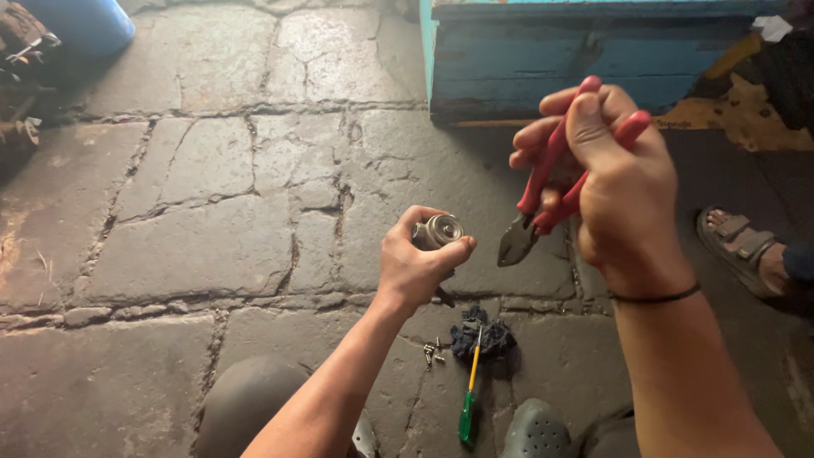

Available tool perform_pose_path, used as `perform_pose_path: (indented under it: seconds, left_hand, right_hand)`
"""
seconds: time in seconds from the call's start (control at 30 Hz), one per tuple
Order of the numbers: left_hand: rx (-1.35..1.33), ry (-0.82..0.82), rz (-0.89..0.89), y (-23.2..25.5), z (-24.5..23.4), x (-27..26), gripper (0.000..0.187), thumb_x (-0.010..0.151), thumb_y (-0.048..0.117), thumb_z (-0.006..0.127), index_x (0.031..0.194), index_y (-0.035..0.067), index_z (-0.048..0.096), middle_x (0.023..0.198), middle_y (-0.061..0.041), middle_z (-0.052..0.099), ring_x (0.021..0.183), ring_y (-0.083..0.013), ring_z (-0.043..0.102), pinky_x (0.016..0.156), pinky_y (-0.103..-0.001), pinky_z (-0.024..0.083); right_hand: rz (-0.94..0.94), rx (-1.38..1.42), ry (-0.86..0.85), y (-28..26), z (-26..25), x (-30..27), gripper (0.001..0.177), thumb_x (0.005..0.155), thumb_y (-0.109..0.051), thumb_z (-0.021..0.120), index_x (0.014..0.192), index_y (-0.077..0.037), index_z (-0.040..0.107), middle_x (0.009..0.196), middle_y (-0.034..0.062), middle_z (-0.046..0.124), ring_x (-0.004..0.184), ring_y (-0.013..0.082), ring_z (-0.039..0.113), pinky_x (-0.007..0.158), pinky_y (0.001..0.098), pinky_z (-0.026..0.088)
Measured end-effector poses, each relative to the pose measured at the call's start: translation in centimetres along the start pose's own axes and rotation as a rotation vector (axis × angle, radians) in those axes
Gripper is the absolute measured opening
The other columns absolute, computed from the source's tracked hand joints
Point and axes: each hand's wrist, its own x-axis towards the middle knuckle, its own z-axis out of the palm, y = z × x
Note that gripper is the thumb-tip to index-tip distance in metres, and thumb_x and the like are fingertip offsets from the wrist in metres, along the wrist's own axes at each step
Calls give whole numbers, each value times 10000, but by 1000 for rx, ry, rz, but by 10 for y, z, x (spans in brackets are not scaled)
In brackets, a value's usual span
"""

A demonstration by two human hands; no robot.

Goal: The person uses a screwdriver to loosen and remove screws from a small mechanical component. They then use pliers to remove a retaining clip and separate the component into two halves. Finally, the person wipes the interior of the red half with a dark cloth.

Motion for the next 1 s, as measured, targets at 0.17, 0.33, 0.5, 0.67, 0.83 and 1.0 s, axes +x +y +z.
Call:
perform_pose_path:
  seconds: [0.17,0.33,0.5,0.67,0.83,1.0]
  left_hand:
    - [54,27,79,-8,6,8,407,702,245,879,1014,52,704,802,-2,737,705,-51,679,626,-211,564]
    - [21,61,114,-7,9,9,408,703,211,845,1052,61,697,834,-6,741,724,-58,684,653,-214,571]
    - [83,89,148,8,9,1,431,690,230,852,1055,75,684,832,-2,743,723,-58,708,667,-213,587]
    - [54,147,164,12,9,2,423,696,229,847,1049,63,684,820,-5,755,719,-60,697,661,-223,579]
    - [48,133,149,13,6,0,420,707,237,847,1052,63,684,806,0,742,707,-52,685,654,-218,576]
    - [21,112,148,11,5,0,429,709,236,845,1064,62,679,804,-2,732,703,-51,674,649,-216,570]
  right_hand:
    - [-11,250,25,-11,1,3,256,1089,-162,475,1324,-64,505,1094,146,701,999,262,728,626,288,569]
    - [-192,355,-42,-11,8,-3,308,1132,-157,471,1420,-49,465,1219,182,636,1132,319,684,766,436,658]
    - [-184,383,32,-7,12,-4,376,1130,-196,471,1477,-56,440,1304,170,599,1226,325,650,883,436,658]
    - [-191,397,-13,-2,13,-4,433,1135,-220,475,1531,-54,421,1375,178,575,1288,338,627,953,453,650]
    - [-216,401,-53,0,18,-7,449,1132,-224,469,1543,-58,397,1391,185,562,1322,349,613,982,477,654]
    - [-235,395,-81,1,18,-9,437,1140,-215,474,1539,-52,402,1347,177,580,1274,332,619,964,470,657]
